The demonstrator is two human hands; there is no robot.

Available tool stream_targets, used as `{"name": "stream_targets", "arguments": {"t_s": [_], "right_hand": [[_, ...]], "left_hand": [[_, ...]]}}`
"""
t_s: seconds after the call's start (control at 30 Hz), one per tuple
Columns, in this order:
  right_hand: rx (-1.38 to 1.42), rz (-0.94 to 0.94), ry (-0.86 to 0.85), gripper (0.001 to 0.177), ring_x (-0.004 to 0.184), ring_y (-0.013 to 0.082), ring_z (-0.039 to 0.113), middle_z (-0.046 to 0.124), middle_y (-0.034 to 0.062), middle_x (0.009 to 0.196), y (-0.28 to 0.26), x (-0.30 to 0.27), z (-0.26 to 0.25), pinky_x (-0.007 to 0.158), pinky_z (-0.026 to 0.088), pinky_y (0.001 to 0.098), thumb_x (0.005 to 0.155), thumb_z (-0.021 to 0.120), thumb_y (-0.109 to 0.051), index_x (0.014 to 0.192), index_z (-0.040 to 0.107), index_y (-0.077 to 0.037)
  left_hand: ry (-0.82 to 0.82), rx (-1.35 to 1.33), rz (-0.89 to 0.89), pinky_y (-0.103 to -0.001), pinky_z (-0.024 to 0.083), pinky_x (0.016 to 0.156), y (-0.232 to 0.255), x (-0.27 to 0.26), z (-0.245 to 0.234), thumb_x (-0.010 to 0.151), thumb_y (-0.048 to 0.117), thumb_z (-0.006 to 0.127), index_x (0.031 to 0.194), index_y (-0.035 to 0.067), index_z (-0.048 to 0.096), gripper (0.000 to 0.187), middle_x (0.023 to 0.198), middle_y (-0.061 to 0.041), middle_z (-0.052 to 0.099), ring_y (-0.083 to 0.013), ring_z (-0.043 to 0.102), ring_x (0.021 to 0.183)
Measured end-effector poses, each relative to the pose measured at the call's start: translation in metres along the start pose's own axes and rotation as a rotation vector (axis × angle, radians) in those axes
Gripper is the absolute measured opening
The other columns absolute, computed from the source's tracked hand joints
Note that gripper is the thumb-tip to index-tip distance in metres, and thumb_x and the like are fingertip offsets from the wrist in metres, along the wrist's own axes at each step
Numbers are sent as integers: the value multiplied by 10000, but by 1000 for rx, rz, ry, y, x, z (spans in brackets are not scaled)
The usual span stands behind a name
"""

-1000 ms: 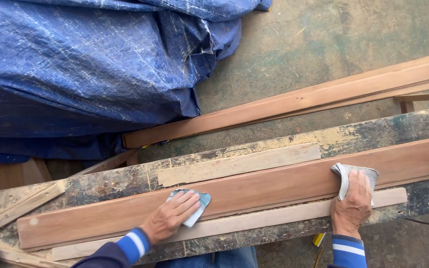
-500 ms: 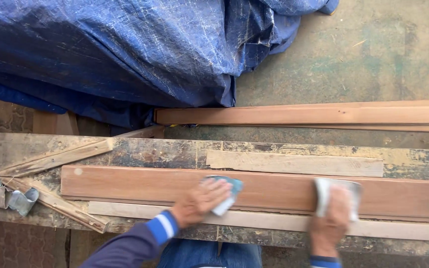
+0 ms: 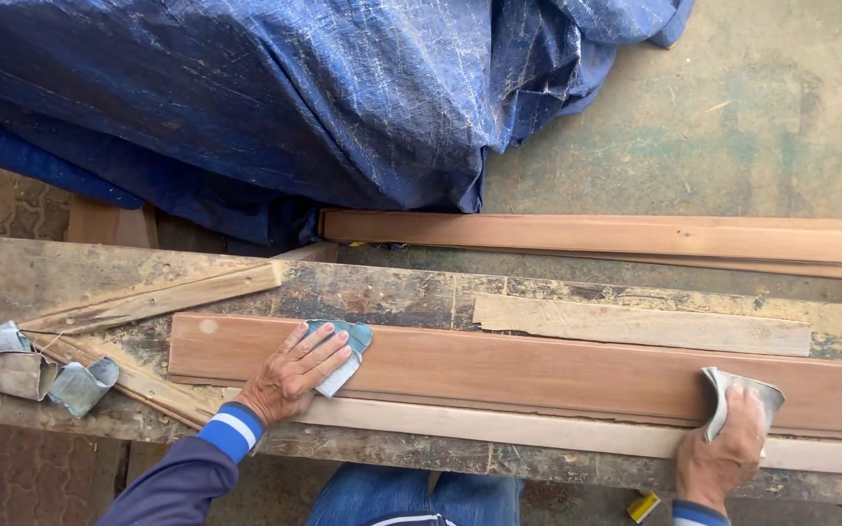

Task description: Sanding wooden planks using an orbital power sander and manual sandpaper pads.

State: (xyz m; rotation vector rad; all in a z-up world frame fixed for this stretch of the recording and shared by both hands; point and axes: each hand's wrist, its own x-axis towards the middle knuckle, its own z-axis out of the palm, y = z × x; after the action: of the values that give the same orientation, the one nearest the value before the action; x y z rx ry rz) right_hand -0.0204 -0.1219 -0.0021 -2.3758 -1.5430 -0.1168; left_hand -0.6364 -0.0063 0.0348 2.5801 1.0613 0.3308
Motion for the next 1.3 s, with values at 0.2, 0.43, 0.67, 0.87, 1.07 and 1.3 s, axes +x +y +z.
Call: {"name": "stream_targets", "arguments": {"t_s": [0.2, 0.43, 0.67, 0.87, 1.07, 1.3], "right_hand": [[267, -435, -114, 520, 1419, 333, 530, 566, 167, 1501, -244, -78, 70, 1210, 415, 468, 948, 579, 48, 1457, 548, -52], [273, -633, -203, 591, 1390, 297, 534, 578, 127, 1475, -215, -30, 25, 1186, 415, 491, 837, 648, 20, 1411, 584, -104], [58, -282, -45, 438, 1381, 381, 578, 595, 229, 1465, -171, -42, 55, 1162, 484, 475, 1009, 620, 3, 1443, 571, -37], [298, -689, -267, 679, 1434, 312, 472, 518, 135, 1525, -276, -67, 42, 1213, 355, 506, 807, 678, 57, 1452, 527, -96], [208, -546, -192, 589, 1423, 328, 518, 568, 166, 1479, -130, -28, 9, 1239, 378, 486, 857, 724, -95, 1422, 556, -70], [269, -889, -205, 543, 1412, 296, 531, 571, 134, 1493, -265, -57, 60, 1214, 409, 472, 903, 586, 44, 1430, 565, -84]], "left_hand": [[15, -13, 3, -527, 282, 1221, -2, -2, -1, 811, 61, 620, 1423, 117, 576, 617, 1523, -85, 529, -296, 440, 1447], [28, -18, 16, -524, 274, 1223, -4, -4, 2, 794, 72, 616, 1432, 123, 562, 642, 1529, -70, 523, -278, 431, 1452], [24, -29, -4, -514, 265, 1228, -4, -5, 2, 798, 64, 604, 1440, 123, 551, 648, 1539, -69, 507, -271, 412, 1459], [13, -24, -96, -526, 260, 1228, 14, -2, 0, 796, 19, 572, 1443, 124, 546, 655, 1545, -73, 499, -278, 405, 1463], [175, 129, -545, -559, 235, 1239, 9, -40, 18, 829, -42, 500, 1479, 113, 516, 668, 1596, -97, 442, -304, 346, 1506], [400, 170, -888, -595, 195, 1246, 7, -44, 25, 908, 34, 526, 1500, 63, 483, 594, 1616, -135, 419, -355, 321, 1528]]}}
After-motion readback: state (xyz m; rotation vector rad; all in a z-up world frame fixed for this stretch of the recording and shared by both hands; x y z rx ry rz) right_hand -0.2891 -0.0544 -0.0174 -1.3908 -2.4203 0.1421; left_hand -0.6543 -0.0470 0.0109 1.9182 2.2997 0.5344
